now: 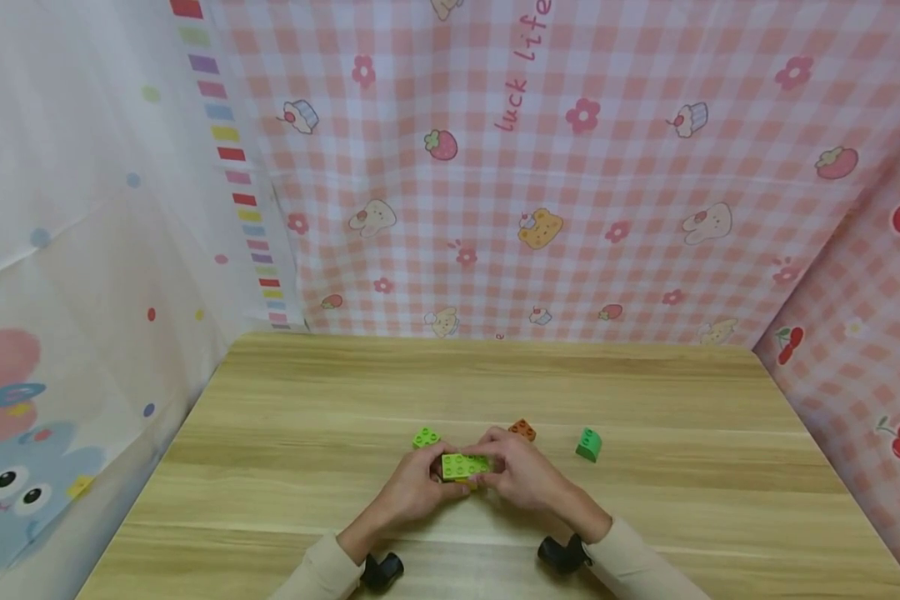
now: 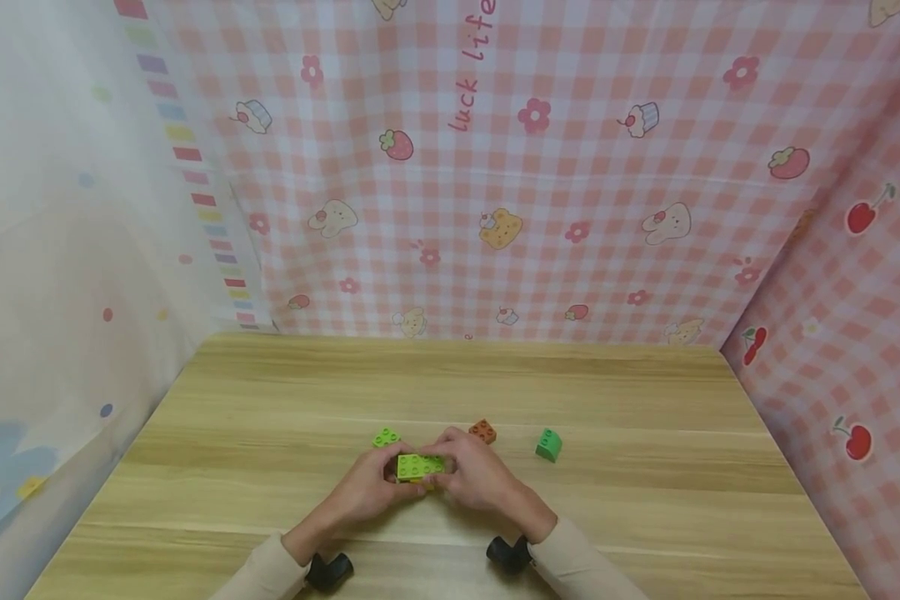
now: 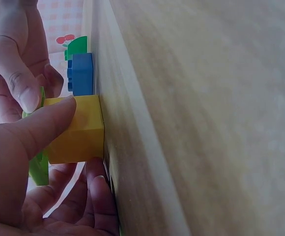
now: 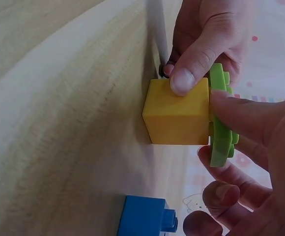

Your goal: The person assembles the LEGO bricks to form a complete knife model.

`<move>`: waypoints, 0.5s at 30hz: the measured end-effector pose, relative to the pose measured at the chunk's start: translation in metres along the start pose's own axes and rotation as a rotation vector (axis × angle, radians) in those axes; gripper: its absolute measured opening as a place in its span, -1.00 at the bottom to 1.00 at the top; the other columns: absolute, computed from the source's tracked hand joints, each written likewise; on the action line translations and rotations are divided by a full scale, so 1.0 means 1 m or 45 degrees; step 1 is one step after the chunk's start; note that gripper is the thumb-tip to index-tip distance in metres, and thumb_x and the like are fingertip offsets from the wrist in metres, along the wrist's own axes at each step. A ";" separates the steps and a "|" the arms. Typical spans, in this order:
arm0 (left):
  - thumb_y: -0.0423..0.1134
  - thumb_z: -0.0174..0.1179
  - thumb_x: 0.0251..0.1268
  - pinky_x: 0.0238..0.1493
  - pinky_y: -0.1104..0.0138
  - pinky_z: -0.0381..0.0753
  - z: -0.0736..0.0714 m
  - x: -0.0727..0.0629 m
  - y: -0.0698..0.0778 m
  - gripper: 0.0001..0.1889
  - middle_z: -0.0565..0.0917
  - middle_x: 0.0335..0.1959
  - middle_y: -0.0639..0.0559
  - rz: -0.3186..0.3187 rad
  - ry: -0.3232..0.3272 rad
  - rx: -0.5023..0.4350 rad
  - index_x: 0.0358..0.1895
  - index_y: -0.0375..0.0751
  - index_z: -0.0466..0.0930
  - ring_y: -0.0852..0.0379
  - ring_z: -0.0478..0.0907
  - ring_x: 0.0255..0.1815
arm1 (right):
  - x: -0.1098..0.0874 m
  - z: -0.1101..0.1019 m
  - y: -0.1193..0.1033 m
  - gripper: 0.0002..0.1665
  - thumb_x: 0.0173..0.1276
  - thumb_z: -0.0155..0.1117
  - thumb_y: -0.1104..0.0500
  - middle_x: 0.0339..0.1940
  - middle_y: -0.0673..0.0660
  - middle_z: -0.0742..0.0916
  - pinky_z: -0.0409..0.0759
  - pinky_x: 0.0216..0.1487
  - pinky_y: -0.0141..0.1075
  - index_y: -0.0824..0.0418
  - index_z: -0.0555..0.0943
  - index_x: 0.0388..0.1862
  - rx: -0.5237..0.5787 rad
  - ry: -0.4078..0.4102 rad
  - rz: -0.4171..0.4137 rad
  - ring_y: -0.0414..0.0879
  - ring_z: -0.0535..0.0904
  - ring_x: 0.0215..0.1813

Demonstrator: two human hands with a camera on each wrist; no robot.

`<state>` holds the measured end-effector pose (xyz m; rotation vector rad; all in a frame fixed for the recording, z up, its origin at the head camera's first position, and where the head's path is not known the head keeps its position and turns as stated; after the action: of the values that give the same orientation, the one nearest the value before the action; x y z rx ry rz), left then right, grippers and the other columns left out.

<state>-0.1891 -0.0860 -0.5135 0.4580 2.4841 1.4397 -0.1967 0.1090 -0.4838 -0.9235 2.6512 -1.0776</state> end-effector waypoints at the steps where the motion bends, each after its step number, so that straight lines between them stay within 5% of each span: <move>1: -0.17 0.49 0.09 -0.32 0.38 0.40 0.000 0.000 0.000 -0.66 0.57 -0.28 0.10 0.000 0.001 0.002 -0.07 -0.04 0.61 0.17 0.42 -0.29 | 0.000 0.000 0.000 -0.57 0.27 0.44 0.18 -0.17 -0.08 0.61 0.43 -0.23 -0.38 0.11 0.68 0.14 -0.015 -0.001 0.003 -0.18 0.47 -0.22; 15: -0.14 0.48 0.11 -0.33 0.39 0.38 0.001 0.000 0.001 -0.67 0.55 -0.30 0.12 0.018 0.000 0.053 -0.07 0.00 0.62 0.16 0.41 -0.31 | 0.000 -0.001 0.000 -0.53 0.24 0.46 0.10 -0.26 -0.12 0.56 0.36 -0.35 -0.44 0.10 0.68 0.14 -0.168 0.016 -0.066 -0.27 0.36 -0.35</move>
<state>-0.1890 -0.0846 -0.5126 0.4846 2.5201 1.3958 -0.1970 0.1093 -0.4829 -1.0179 2.7509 -0.9308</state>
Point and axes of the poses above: each hand's wrist, its own x-axis towards the middle knuckle, its own z-axis out of the palm, y = z × x, the point moved 2 cm from there along x, towards the middle knuckle
